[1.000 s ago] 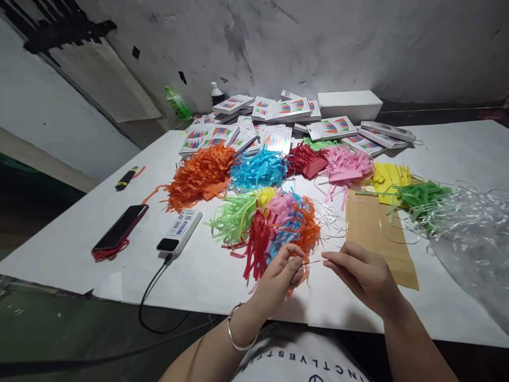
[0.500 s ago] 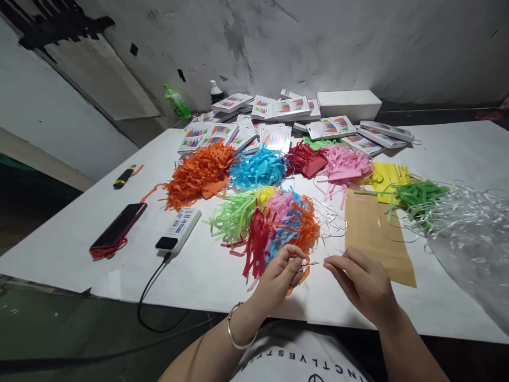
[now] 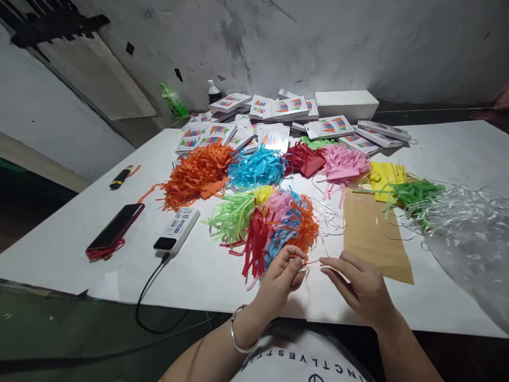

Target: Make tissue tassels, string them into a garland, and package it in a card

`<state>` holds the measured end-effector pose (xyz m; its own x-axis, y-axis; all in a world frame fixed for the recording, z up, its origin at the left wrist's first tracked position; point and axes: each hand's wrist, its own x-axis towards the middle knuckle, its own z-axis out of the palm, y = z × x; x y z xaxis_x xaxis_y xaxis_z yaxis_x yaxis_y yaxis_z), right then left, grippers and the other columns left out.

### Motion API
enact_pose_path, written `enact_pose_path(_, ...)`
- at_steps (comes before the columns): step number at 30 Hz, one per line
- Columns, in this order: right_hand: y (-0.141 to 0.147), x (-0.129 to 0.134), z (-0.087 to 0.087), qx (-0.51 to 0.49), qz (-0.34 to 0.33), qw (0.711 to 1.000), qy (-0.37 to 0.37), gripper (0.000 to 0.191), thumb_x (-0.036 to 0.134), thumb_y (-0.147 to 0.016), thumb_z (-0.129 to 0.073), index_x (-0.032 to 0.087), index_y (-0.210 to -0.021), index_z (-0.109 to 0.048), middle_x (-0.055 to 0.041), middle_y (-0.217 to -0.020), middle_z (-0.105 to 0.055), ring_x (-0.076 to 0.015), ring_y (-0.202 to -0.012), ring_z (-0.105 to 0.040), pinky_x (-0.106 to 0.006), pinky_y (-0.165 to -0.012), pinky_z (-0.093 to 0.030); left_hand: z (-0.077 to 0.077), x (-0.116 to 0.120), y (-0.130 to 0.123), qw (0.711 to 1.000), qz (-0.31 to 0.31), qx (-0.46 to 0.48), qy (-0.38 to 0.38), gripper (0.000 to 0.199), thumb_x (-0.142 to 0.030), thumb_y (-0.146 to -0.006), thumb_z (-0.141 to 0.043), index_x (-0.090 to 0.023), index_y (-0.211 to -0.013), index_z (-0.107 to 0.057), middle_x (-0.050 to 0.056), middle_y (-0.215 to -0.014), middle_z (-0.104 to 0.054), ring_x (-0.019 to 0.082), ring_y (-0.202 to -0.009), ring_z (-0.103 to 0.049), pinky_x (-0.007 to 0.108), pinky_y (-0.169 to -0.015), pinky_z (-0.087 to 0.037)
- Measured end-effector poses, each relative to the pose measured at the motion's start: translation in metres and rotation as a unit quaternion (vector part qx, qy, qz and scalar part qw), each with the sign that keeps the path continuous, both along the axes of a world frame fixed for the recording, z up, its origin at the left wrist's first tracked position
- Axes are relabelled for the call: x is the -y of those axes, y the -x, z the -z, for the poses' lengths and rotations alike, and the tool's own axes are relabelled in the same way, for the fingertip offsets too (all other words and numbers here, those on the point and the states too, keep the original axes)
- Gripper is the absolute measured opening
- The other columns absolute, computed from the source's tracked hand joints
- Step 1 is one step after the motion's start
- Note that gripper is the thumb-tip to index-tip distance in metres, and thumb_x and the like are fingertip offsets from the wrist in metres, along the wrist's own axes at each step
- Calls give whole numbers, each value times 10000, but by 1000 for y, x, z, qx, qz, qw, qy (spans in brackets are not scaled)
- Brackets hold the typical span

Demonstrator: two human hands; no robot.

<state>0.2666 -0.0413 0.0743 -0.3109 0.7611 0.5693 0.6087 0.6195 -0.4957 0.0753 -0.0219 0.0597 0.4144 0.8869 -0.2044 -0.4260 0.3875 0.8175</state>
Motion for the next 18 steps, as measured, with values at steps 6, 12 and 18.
enact_pose_path(6,12,-5,-9,-94,-17,994,46,130,167,-960,-549,194,-991,-673,27,-652,-527,-103,-534,-501,-214,-487,-396,5,2,-2,999,40,1,11,338,-482,-868,-676,-196,-935,-507,-111,-591,-278,48,-474,-196,181,-462,-146)
enact_pose_path(12,11,-10,-8,-79,48,995,32,110,151,-958,-546,197,-908,-632,2,-699,-620,-120,-584,-557,-230,-537,-424,-1,-5,12,954,47,-241,-169,324,-483,-889,-634,-171,-976,-632,-27,-657,-507,115,-587,-437,228,-556,-337)
enact_pose_path(18,10,-8,2,-17,69,997,-21,84,130,-964,-544,170,-949,-616,-10,-722,-621,-114,-594,-544,-229,-567,-408,-8,-5,18,840,-10,-428,-333,197,-261,-932,-571,-179,-834,-721,64,-758,-682,181,-718,-603,272,-672,-408)
